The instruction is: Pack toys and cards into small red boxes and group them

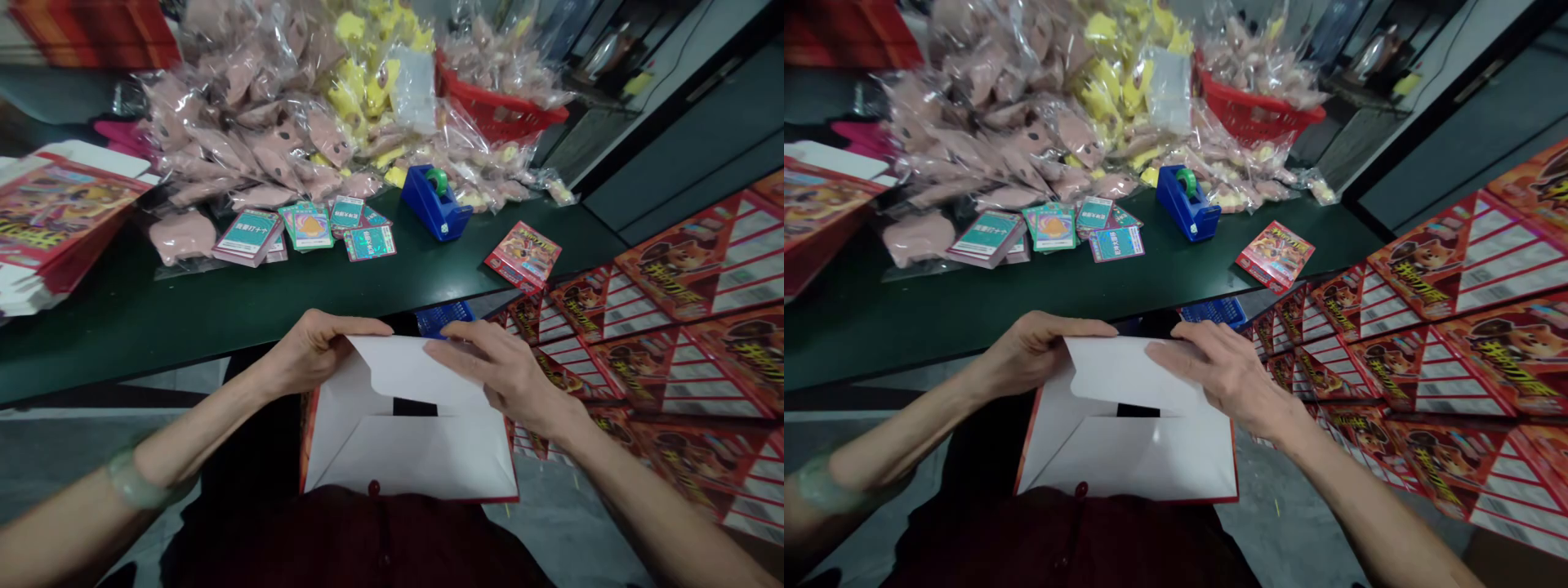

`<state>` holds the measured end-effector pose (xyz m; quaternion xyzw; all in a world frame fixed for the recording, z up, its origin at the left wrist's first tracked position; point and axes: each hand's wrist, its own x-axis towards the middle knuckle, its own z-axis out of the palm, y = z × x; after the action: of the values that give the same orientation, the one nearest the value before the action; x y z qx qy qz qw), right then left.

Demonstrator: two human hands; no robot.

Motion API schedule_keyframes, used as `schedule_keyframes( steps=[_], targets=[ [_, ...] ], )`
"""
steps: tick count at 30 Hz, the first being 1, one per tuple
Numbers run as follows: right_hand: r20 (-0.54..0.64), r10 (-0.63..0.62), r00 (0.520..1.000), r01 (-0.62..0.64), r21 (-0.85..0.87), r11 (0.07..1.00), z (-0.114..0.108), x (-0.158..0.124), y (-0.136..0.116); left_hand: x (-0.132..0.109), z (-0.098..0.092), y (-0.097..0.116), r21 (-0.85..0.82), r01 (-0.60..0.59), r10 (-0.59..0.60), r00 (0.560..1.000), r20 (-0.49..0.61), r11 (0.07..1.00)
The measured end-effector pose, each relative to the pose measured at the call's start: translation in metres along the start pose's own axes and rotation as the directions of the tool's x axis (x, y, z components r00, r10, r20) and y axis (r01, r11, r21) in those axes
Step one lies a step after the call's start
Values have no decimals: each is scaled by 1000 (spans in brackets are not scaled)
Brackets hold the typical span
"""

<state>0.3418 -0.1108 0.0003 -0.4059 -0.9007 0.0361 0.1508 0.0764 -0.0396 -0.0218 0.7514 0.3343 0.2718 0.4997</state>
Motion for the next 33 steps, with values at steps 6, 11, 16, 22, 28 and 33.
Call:
schedule_keyframes(
  steps=[6, 11, 16, 22, 28, 33],
  targets=[
    [487, 4, 874, -203, 358, 911, -34, -10, -1, -12, -16, -3, -69, 164, -149, 972, 182, 984],
    [523, -24, 852, -414, 701, 581, -39, -7, 15, -11, -20, -4, -271, 197, -129, 960, 250, 942],
    [605, 184, 775, -616, 657, 436, -25, 2, 9, -2, -12, 5, -87, 386, -348, 892, 288, 918],
    [668, 303, 679, -657, 371, 656, -22, 23, -2, 9, -7, 10, -102, 499, -428, 817, 385, 861],
    [599, 345, 723, -469, 59, 881, -3, 25, -22, 5, 3, -7, -201, 505, -419, 837, 353, 839],
    [514, 375, 771, -364, -126, 923, 15, 9, -43, -9, 0, -3, -65, 388, -325, 842, 431, 919]
  ],
)
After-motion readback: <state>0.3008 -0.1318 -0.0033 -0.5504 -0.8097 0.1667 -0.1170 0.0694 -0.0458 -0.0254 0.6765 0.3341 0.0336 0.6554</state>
